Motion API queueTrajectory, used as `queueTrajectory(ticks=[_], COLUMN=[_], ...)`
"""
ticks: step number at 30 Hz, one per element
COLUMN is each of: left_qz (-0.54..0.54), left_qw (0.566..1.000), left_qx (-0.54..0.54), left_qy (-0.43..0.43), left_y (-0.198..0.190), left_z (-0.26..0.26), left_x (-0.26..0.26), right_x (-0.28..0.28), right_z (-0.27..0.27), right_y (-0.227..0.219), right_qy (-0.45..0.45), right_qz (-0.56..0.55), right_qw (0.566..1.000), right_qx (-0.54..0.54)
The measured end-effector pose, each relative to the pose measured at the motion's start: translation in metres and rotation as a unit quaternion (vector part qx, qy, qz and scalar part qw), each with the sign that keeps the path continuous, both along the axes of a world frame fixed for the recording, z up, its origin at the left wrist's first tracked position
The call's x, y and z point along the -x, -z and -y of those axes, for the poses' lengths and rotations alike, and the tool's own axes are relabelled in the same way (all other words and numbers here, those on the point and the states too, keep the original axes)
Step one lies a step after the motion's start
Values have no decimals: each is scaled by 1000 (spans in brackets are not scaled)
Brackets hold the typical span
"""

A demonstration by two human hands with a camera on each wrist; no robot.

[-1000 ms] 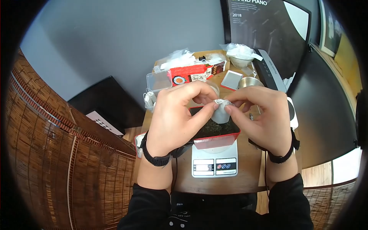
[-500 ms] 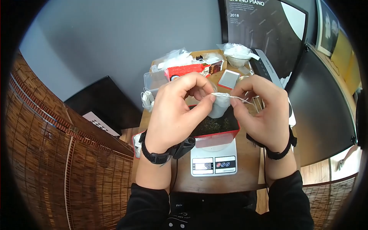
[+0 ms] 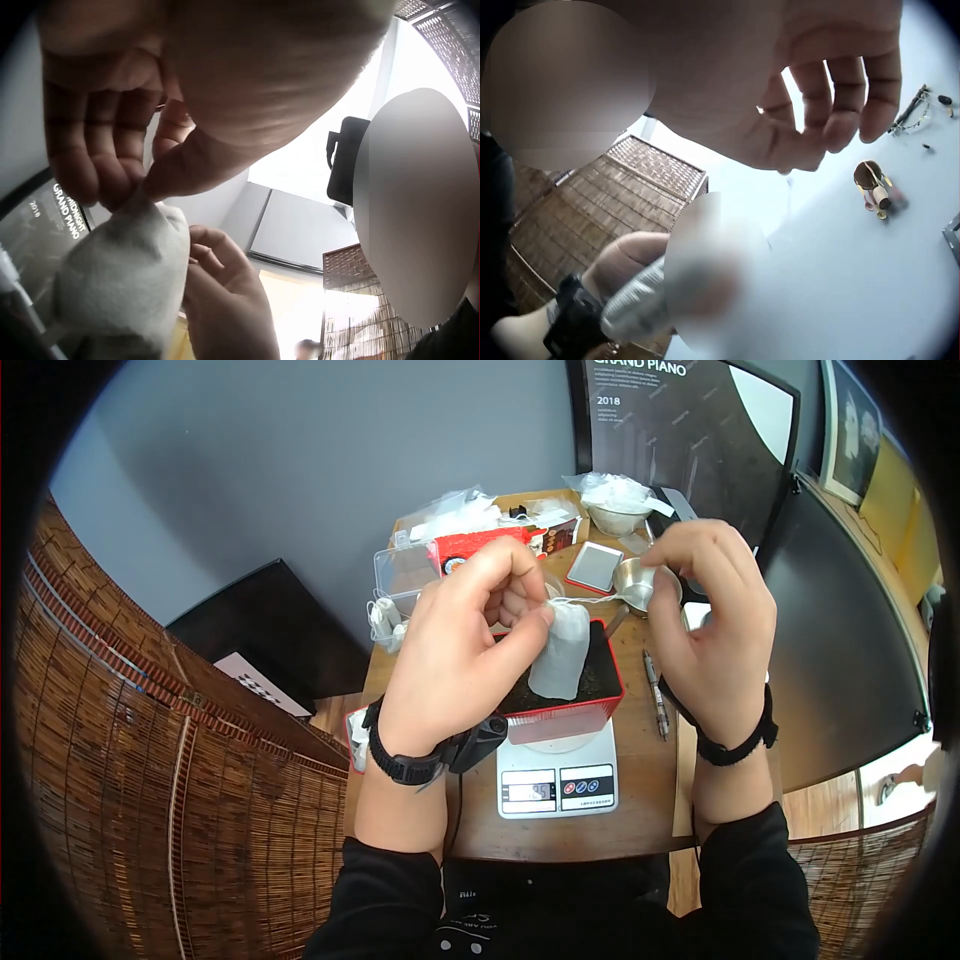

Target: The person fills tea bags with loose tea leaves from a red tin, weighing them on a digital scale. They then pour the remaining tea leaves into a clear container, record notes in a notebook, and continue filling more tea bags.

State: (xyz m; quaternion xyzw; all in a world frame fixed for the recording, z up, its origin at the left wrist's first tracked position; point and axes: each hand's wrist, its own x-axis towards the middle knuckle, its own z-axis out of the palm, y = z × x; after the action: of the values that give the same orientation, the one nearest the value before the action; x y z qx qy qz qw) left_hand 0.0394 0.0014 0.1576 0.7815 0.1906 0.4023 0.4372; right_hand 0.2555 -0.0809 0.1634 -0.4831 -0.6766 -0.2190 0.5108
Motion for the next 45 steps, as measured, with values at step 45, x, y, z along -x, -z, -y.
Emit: queueTrajectory(ticks=[45], left_qz=[-91], left_qw=[957], left_qx=[-251], left_qy=[113], left_y=[-15], left_z=[-7], left_x=[16], right_x=[-1], right_z=[8], right_y=[0], right_qy=[-205], right_qz=[49], right_qw=[969], right_qx=[128])
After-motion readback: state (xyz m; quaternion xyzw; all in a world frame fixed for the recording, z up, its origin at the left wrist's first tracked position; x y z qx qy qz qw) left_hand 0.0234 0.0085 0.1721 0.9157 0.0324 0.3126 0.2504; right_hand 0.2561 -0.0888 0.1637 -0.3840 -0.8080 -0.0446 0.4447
